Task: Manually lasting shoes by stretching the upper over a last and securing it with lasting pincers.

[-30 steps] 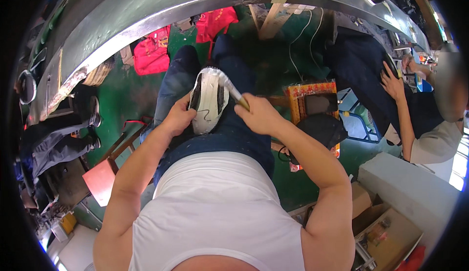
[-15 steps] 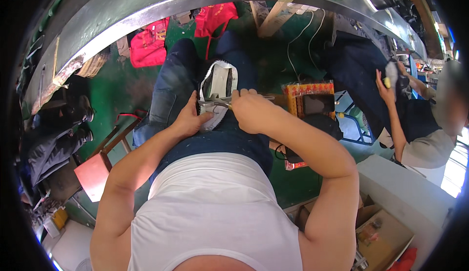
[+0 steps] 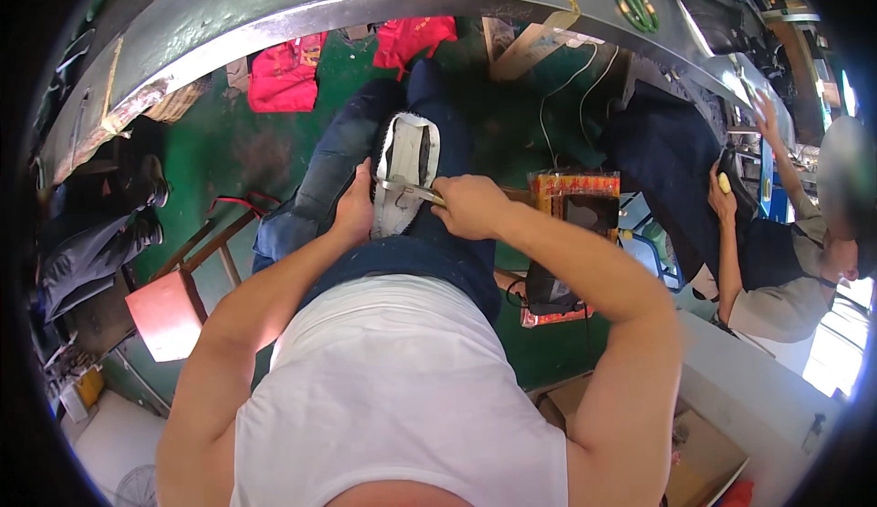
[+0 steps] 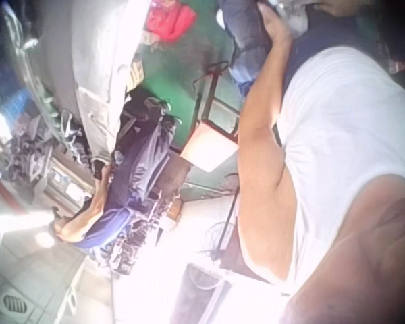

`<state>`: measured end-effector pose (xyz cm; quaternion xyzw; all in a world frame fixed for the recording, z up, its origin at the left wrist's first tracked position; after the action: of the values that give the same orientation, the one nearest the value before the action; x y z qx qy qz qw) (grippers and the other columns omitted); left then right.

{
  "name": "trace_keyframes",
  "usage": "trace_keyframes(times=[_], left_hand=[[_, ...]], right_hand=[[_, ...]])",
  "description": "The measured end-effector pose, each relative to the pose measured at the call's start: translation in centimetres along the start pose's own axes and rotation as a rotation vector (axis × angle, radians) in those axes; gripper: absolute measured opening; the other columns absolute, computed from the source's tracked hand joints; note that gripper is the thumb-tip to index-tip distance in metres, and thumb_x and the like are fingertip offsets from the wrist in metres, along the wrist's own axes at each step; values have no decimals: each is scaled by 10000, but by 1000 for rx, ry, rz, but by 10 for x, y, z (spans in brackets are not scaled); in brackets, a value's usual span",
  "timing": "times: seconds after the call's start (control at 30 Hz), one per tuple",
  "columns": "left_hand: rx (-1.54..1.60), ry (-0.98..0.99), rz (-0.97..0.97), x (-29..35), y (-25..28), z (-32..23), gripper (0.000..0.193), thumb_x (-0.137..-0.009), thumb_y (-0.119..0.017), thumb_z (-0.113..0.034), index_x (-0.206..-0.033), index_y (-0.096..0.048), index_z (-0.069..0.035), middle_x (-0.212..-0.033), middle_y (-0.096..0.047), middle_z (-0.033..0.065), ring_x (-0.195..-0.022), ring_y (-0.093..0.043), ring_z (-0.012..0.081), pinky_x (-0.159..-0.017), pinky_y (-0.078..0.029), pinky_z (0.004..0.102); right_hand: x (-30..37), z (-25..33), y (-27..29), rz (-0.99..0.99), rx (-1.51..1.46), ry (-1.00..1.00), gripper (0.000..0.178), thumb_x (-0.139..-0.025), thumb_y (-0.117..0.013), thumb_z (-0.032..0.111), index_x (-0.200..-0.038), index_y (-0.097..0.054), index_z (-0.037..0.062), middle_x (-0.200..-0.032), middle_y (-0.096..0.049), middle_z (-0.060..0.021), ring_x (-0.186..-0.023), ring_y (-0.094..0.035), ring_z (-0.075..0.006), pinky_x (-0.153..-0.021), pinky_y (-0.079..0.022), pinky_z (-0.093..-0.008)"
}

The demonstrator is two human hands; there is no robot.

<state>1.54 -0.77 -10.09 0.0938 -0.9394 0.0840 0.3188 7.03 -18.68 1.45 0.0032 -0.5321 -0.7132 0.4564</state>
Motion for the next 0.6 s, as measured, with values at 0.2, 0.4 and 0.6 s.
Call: trace_keyframes(times=[0.2,0.4,0.6], left_hand=[[-510,-160,-152,15,-13,-40,606,-1064,-270,-428,-1473,-419,-8,-1373,-547,273,-1301,-498,425,-1077,-405,438],[-544,-382,-150,18,-17,-39,551,-1068,-298,-348,-1469,-408,15,-1391,-522,283,-1302,-487,439,-1083,-403,430],[-576,-462,-71,22,-18,-40,545,-1065,-327,-304,-1509,-328,13,-1481,-416,291,-1336,-445,446,-1103,-387,427]], right_hand=[[18,0,-16,-273,-145,-61,279,-882,-664,271,-1017,-620,31,-950,-680,-188,-874,-660,-392,-776,-514,-487],[30,-5,11,-177,23,-7,344,-875,-663,188,-1105,-571,-50,-1026,-646,-227,-993,-629,-419,-850,-514,-473],[5,-13,12,-258,90,-62,300,-891,-653,183,-1095,-573,-22,-1011,-657,-203,-961,-645,-398,-815,-527,-474]])
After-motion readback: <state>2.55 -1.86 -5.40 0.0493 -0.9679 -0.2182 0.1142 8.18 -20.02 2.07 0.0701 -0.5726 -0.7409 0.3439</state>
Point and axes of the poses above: each hand's wrist, its own x-axis away from the middle knuckle, its own y-axis out of the back of the hand, z = x × y, the point moved 6 cm from there along -x, towards the middle knuckle
